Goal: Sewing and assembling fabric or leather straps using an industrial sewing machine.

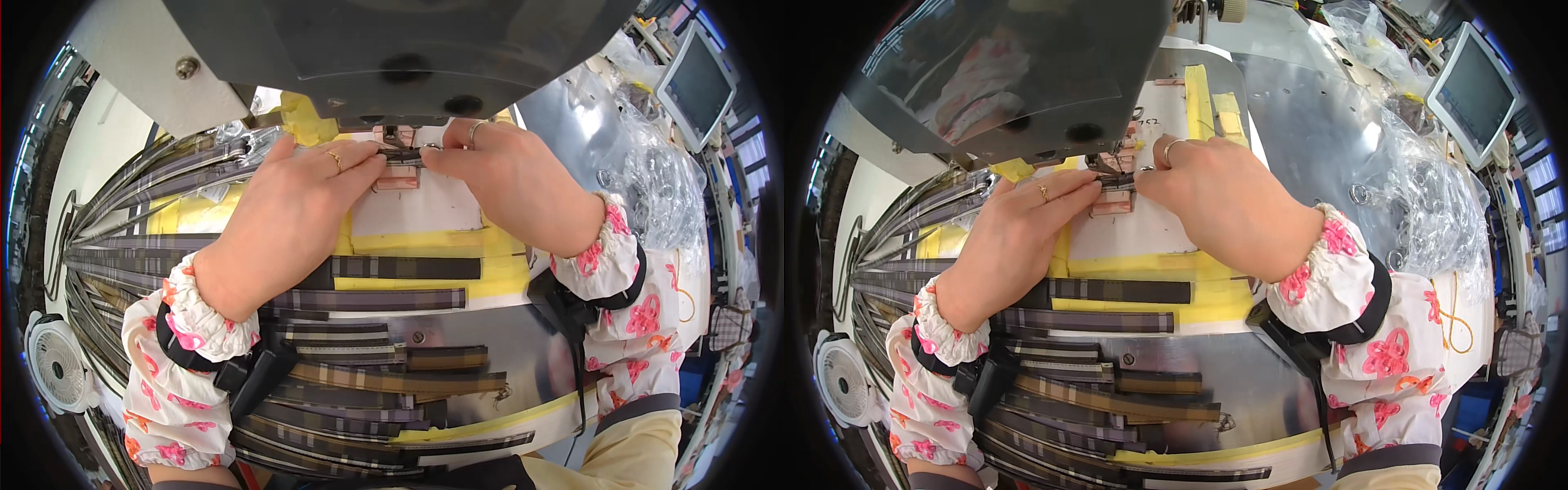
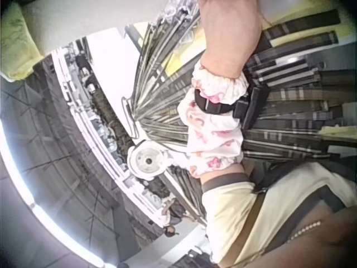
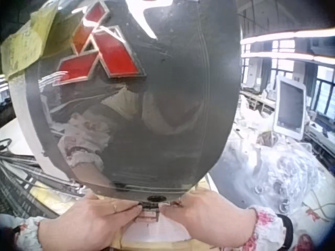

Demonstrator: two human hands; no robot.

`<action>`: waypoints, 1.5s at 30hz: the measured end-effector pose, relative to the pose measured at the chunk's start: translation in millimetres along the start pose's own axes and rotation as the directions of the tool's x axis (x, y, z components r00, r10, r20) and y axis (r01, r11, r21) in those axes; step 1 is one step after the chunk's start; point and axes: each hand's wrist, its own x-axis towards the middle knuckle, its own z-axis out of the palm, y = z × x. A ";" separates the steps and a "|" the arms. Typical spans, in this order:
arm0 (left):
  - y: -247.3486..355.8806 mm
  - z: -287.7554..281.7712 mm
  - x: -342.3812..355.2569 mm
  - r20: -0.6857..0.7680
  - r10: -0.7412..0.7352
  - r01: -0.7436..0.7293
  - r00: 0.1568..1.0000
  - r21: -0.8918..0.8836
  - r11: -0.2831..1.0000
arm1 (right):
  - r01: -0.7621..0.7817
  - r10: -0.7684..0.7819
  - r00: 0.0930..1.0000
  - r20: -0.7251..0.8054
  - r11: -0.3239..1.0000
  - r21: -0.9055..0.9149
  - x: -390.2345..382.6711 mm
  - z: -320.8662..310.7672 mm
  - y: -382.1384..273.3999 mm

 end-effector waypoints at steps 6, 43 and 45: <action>-2.2 1.2 -0.7 -0.026 0.011 -0.012 1.000 -0.013 1.000 | 0.015 -0.015 1.000 0.014 0.999 -0.028 2.2 -2.5 -2.3; -11.0 3.0 4.1 -0.030 0.059 -0.062 0.998 -0.113 0.992 | 0.050 -0.050 0.999 -0.004 0.996 -0.074 2.2 -4.0 1.7; -9.2 0.5 5.3 -0.024 0.059 -0.061 0.998 -0.101 0.993 | 0.053 -0.049 0.998 0.042 0.994 -0.092 2.0 -6.4 0.7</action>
